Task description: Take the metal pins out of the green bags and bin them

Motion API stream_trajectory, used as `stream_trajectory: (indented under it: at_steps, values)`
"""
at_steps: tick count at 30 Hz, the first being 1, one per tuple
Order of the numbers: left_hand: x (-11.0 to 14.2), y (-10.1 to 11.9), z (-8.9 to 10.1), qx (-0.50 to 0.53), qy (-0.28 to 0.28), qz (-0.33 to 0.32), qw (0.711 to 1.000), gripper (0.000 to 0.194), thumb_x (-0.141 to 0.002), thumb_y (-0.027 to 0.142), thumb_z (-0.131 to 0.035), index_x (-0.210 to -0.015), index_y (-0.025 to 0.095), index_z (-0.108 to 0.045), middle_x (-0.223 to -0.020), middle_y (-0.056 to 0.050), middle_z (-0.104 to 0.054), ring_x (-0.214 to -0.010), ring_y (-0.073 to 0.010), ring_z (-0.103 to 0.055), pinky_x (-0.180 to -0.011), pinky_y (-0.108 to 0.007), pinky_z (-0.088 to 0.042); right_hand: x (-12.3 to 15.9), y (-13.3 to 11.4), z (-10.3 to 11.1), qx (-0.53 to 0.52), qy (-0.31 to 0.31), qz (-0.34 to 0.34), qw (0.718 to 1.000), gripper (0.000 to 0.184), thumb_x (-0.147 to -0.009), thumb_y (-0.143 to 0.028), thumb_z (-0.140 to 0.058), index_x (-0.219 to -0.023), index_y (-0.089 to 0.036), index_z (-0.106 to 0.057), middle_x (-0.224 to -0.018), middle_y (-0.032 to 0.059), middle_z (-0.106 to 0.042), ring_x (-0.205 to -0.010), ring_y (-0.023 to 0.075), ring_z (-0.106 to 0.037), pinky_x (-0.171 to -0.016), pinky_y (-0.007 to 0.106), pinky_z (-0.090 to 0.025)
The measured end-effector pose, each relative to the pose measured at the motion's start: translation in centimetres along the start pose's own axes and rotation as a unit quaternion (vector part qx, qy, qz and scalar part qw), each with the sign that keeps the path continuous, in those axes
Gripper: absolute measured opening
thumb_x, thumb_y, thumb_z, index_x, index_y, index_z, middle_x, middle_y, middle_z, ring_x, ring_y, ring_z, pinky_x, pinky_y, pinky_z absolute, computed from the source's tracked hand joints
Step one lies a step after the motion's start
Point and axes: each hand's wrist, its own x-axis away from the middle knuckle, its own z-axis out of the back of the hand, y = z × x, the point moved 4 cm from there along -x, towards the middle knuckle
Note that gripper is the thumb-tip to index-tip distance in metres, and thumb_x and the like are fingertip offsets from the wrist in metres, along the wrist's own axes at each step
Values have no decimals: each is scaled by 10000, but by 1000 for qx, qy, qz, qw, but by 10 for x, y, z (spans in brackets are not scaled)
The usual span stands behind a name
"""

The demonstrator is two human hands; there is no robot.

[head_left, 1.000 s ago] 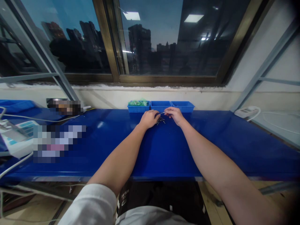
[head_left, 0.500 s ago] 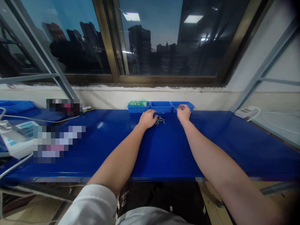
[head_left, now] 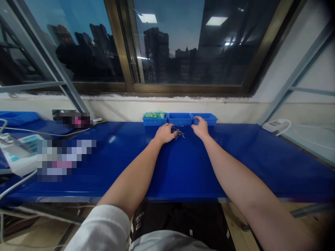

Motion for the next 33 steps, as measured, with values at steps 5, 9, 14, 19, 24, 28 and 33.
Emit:
stream_trajectory:
  at_steps: [5,9,14,19,24,28,33]
  values:
    - [1,1,-9,14,-74,-10,997,679,-819,614,-457,-1301,137,-483,-1354,-160,-491,-1258,-293,-450,-1022,-372,-358,9,-22,-11,-22,-85,18,996,195,-662,-216,-611,-829,-174,-701,-831,51,-698,-787,193,-615,-798,331,-468]
    - [2,2,-12,7,-123,-13,992,700,-825,641,-421,-1327,154,-455,-1417,-162,-416,-1333,-288,-354,-1052,-384,-312,17,-32,-22,-8,-190,41,981,115,-645,-209,-630,-727,-189,-707,-739,26,-690,-697,171,-606,-700,292,-454]
    - [3,3,-12,-1,-145,-8,989,728,-816,661,-408,-1340,156,-443,-1431,-171,-391,-1340,-293,-338,-1048,-387,-310,19,-27,-25,-23,-230,13,973,139,-623,-172,-635,-740,-182,-708,-699,13,-675,-652,153,-590,-634,265,-436]
    - [4,5,-11,3,-140,-7,990,715,-810,660,-427,-1317,157,-467,-1424,-176,-400,-1330,-303,-354,-1036,-395,-322,17,-23,-23,-19,-233,16,972,129,-636,-165,-638,-736,-190,-714,-718,17,-686,-665,154,-592,-651,269,-436]
    - [4,6,-9,11,-122,-7,992,678,-792,653,-472,-1269,174,-514,-1390,-167,-450,-1301,-315,-396,-1011,-403,-350,17,-25,-23,-11,-238,46,970,77,-668,-174,-641,-685,-195,-714,-742,28,-694,-692,164,-595,-691,280,-440]
    - [5,7,-8,5,-132,-8,991,699,-797,663,-451,-1294,174,-492,-1406,-165,-431,-1298,-315,-400,-1022,-411,-339,17,-24,-25,-1,-246,57,967,74,-682,-182,-646,-707,-197,-714,-783,34,-694,-722,169,-597,-714,286,-438]
    - [4,5,-9,8,-107,-22,994,658,-802,635,-478,-1266,169,-514,-1371,-156,-476,-1264,-307,-443,-1005,-393,-370,15,-23,-27,25,-237,72,968,69,-701,-176,-633,-684,-187,-699,-791,48,-683,-733,173,-580,-715,285,-421]
